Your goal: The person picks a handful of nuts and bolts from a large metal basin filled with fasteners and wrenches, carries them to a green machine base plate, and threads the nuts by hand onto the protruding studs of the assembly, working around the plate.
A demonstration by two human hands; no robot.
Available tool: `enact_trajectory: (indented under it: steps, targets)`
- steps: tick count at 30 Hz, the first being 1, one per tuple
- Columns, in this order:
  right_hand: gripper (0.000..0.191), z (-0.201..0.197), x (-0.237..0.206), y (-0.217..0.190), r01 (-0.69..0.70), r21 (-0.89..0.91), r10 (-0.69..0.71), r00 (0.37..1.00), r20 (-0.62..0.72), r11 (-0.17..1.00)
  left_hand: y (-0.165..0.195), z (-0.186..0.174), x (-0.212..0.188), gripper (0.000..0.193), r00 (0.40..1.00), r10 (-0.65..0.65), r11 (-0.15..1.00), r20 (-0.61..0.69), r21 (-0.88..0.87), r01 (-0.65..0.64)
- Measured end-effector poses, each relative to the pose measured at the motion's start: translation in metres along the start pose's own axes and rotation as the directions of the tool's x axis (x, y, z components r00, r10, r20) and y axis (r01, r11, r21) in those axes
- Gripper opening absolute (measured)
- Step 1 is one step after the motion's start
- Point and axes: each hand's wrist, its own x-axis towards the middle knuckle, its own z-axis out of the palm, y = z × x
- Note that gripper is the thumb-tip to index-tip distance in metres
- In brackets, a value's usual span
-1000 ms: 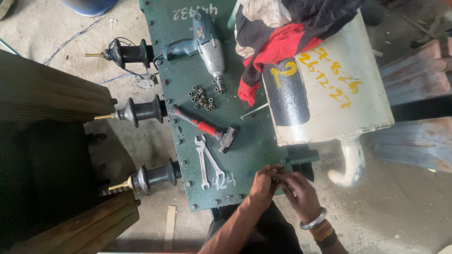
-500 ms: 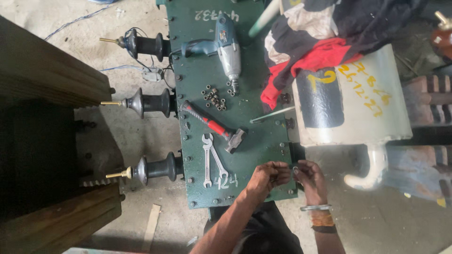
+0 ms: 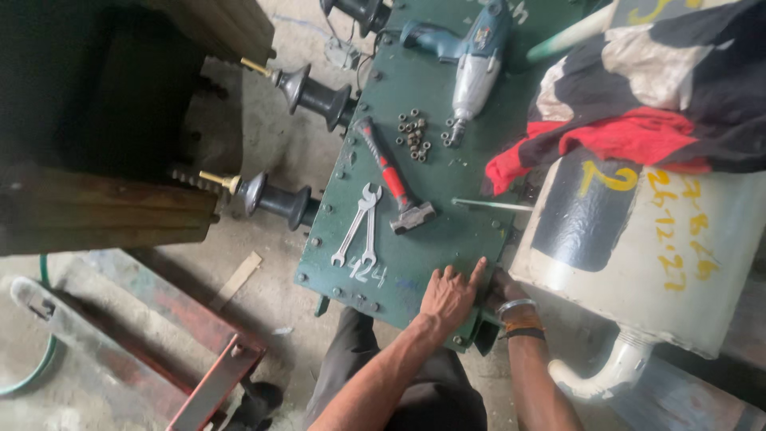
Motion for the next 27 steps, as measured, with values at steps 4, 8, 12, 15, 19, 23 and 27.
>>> enact_trajectory:
  steps: [4,8,12,15,19,23,27]
  targets:
    - [0.038,0.011,-0.007,0.0,-0.051,0.045,0.046,0.994,0.095,0.998,0.003,0.002,0.003,0.079,1.0,-0.011,0.999,-0.005,0.047,0.011]
    - [0.042,0.012,-0.01,0.003,-0.068,0.04,0.067,0.998,0.015,0.997,0.006,-0.002,-0.001,0.08,0.999,-0.043,0.997,0.015,0.069,0.042]
    - [0.042,0.005,-0.001,-0.008,-0.015,0.056,0.01,0.997,0.078,0.998,0.012,-0.004,-0.003,0.082,0.996,-0.075,0.995,0.039,0.061,0.073]
    - [0.042,-0.013,-0.007,-0.009,0.177,-0.126,-0.173,0.984,0.044,0.976,0.017,0.001,0.0,0.08,0.998,-0.064,0.996,0.016,0.068,0.063]
    - [0.043,-0.047,-0.058,0.014,0.507,-0.63,-0.613,0.788,0.062,0.588,0.018,0.012,0.004,0.054,0.997,-0.08,0.995,0.026,0.069,0.078]
    - [0.044,-0.063,-0.078,0.026,0.551,-0.83,-0.737,0.595,0.32,0.084,0.015,0.021,0.009,0.03,0.999,-0.042,0.988,-0.004,0.152,0.042]
    - [0.044,-0.053,-0.035,0.001,0.469,-0.882,-0.742,0.605,0.288,0.04,0.02,0.02,0.014,0.02,0.997,-0.066,0.991,0.032,0.117,0.062]
